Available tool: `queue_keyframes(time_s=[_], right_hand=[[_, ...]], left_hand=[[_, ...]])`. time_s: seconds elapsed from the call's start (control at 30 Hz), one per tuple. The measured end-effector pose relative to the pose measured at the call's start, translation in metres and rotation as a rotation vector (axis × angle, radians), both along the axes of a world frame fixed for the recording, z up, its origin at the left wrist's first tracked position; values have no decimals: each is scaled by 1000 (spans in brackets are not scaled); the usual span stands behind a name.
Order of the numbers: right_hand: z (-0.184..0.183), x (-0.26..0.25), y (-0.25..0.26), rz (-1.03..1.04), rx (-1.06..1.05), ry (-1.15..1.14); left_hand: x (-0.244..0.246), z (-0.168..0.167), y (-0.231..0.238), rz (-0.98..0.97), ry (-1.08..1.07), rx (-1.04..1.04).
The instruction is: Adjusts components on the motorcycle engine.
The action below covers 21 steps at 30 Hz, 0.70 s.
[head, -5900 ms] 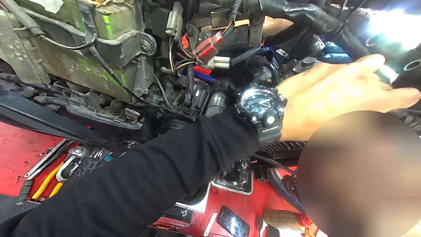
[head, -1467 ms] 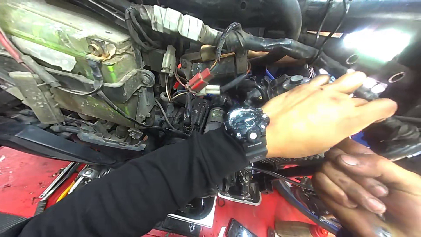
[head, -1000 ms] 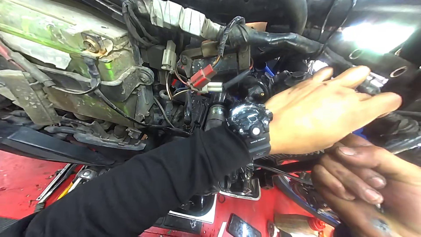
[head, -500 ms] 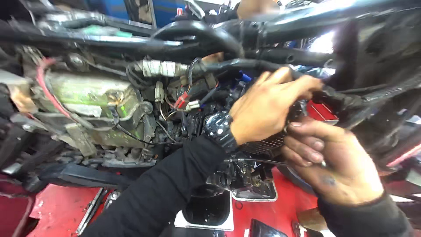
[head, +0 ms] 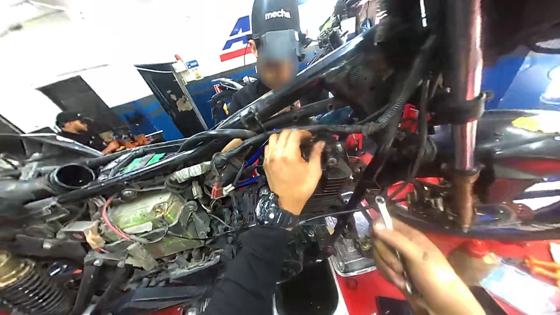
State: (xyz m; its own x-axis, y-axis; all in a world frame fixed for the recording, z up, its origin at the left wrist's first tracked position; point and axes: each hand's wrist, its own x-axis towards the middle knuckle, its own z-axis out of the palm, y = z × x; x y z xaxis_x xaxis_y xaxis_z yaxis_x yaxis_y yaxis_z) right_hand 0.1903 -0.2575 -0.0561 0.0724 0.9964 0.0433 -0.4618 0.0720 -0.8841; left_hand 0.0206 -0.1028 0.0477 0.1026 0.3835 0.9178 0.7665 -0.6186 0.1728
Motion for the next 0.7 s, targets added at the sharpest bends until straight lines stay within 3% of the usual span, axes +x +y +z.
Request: queue_keyframes(time_s=[0.13,0.27,0.47,0.7], right_hand=[[-50,4,-30,-33,-158,50],[-78,23,-53,-36,-201,39],[-97,63,-68,-76,-234,36],[-116,92,-69,-18,-303,-21]], left_hand=[[12,-2,-2,173,-3,-18],[12,-4,-4,160,-80,-8],[12,-11,-6,129,-69,-25],[20,-16,-3,226,-109,-15]])
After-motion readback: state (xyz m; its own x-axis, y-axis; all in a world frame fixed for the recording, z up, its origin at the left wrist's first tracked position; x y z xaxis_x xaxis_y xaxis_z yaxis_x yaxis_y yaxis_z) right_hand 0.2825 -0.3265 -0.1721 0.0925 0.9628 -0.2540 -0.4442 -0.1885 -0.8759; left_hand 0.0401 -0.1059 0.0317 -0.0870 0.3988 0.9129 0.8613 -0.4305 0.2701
